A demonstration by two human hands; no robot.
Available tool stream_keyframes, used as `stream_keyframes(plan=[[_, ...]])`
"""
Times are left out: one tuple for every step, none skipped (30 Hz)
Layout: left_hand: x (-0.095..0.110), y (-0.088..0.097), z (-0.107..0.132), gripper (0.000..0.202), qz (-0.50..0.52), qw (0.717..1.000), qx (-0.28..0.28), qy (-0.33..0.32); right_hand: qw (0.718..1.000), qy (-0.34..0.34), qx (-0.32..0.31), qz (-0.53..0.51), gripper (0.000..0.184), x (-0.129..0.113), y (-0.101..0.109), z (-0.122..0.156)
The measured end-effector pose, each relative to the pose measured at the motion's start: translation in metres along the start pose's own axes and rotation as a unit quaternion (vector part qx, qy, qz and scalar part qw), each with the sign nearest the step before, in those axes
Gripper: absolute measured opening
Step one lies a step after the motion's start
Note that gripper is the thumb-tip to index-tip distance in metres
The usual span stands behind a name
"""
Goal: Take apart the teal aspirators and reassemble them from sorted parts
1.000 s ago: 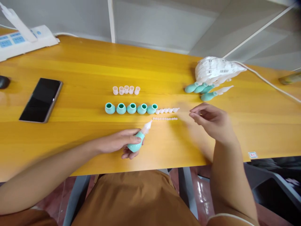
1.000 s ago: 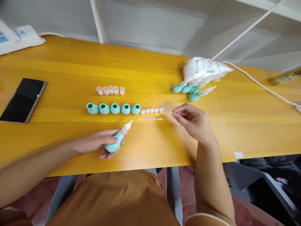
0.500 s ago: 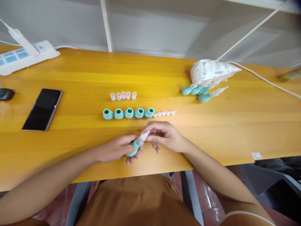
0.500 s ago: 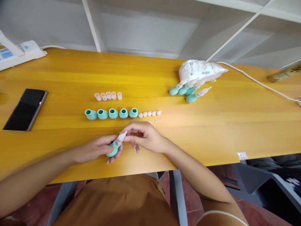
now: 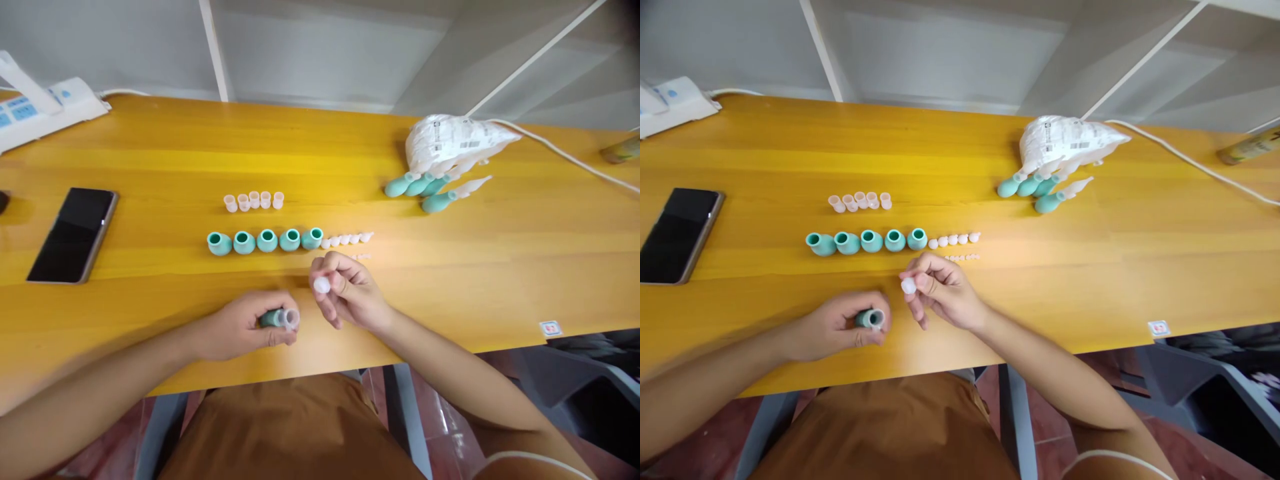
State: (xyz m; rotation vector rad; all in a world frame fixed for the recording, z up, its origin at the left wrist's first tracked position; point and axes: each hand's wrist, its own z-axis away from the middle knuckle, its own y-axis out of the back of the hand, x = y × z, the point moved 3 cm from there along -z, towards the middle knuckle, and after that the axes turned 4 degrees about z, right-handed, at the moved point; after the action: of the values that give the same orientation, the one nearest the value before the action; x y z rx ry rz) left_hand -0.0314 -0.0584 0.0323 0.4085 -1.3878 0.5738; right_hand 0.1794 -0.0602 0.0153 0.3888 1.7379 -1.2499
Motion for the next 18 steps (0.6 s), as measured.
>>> stream_keyframes(plan=[[0.002, 0.002, 0.001, 0.024, -0.023, 0.997, 0.053, -0.043, 1.0, 0.0, -0.004, 0.002, 0.014, 0.0, 0.0, -0.001], [0.003, 0.004, 0.002, 0.022, -0.05, 0.989, 0.109, -0.091, 1.0, -0.005, -0.014, 0.009, 0.016, 0.001, -0.001, -0.002], [0.005, 0.006, 0.004, 0.021, -0.08, 0.975, 0.157, -0.137, 0.999, -0.012, -0.024, 0.022, 0.019, 0.002, -0.003, -0.002], [0.006, 0.006, 0.005, 0.019, -0.112, 0.96, 0.194, -0.171, 0.999, -0.019, -0.033, 0.037, 0.023, 0.003, -0.006, -0.002], [0.007, 0.006, 0.007, 0.018, -0.143, 0.946, 0.218, -0.192, 0.998, -0.025, -0.041, 0.049, 0.027, 0.005, -0.008, -0.002], [0.007, 0.006, 0.008, 0.021, -0.173, 0.935, 0.232, -0.205, 0.997, -0.03, -0.046, 0.057, 0.028, 0.007, -0.01, -0.002], [0.008, 0.005, 0.008, 0.023, -0.199, 0.926, 0.24, -0.212, 0.996, -0.035, -0.048, 0.062, 0.028, 0.009, -0.012, -0.002], [0.009, 0.005, 0.008, 0.024, -0.22, 0.919, 0.245, -0.219, 0.996, -0.04, -0.049, 0.065, 0.027, 0.011, -0.013, -0.003], [0.01, 0.004, 0.009, 0.024, -0.234, 0.912, 0.248, -0.227, 0.996, -0.045, -0.048, 0.066, 0.025, 0.012, -0.013, -0.003], [0.012, 0.004, 0.009, 0.022, -0.243, 0.907, 0.251, -0.236, 0.996, -0.049, -0.045, 0.067, 0.023, 0.014, -0.013, -0.004], [0.013, 0.004, 0.009, 0.02, -0.247, 0.903, 0.254, -0.243, 0.995, -0.049, -0.042, 0.072, 0.022, 0.015, -0.012, -0.004], [0.013, 0.005, 0.01, 0.019, -0.245, 0.902, 0.255, -0.247, 0.995, -0.045, -0.038, 0.08, 0.021, 0.016, -0.011, -0.005], [0.013, 0.006, 0.01, 0.017, -0.239, 0.904, 0.255, -0.247, 0.995, -0.037, -0.034, 0.092, 0.022, 0.017, -0.01, -0.006], [0.013, 0.007, 0.01, 0.016, -0.228, 0.908, 0.251, -0.246, 0.993, -0.027, -0.028, 0.108, 0.022, 0.017, -0.009, -0.006], [0.013, 0.007, 0.01, 0.014, -0.216, 0.914, 0.243, -0.24, 0.991, -0.018, -0.02, 0.128, 0.023, 0.017, -0.008, -0.006], [0.012, 0.008, 0.01, 0.014, -0.203, 0.921, 0.237, -0.235, 0.988, -0.01, -0.014, 0.153, 0.024, 0.017, -0.008, -0.006], [0.012, 0.009, 0.009, 0.014, -0.191, 0.927, 0.231, -0.226, 0.984, -0.004, -0.007, 0.179, 0.024, 0.016, -0.008, -0.005], [0.011, 0.009, 0.009, 0.014, -0.179, 0.933, 0.227, -0.215, 0.978, 0.005, 0.002, 0.209, 0.024, 0.015, -0.009, -0.003]])
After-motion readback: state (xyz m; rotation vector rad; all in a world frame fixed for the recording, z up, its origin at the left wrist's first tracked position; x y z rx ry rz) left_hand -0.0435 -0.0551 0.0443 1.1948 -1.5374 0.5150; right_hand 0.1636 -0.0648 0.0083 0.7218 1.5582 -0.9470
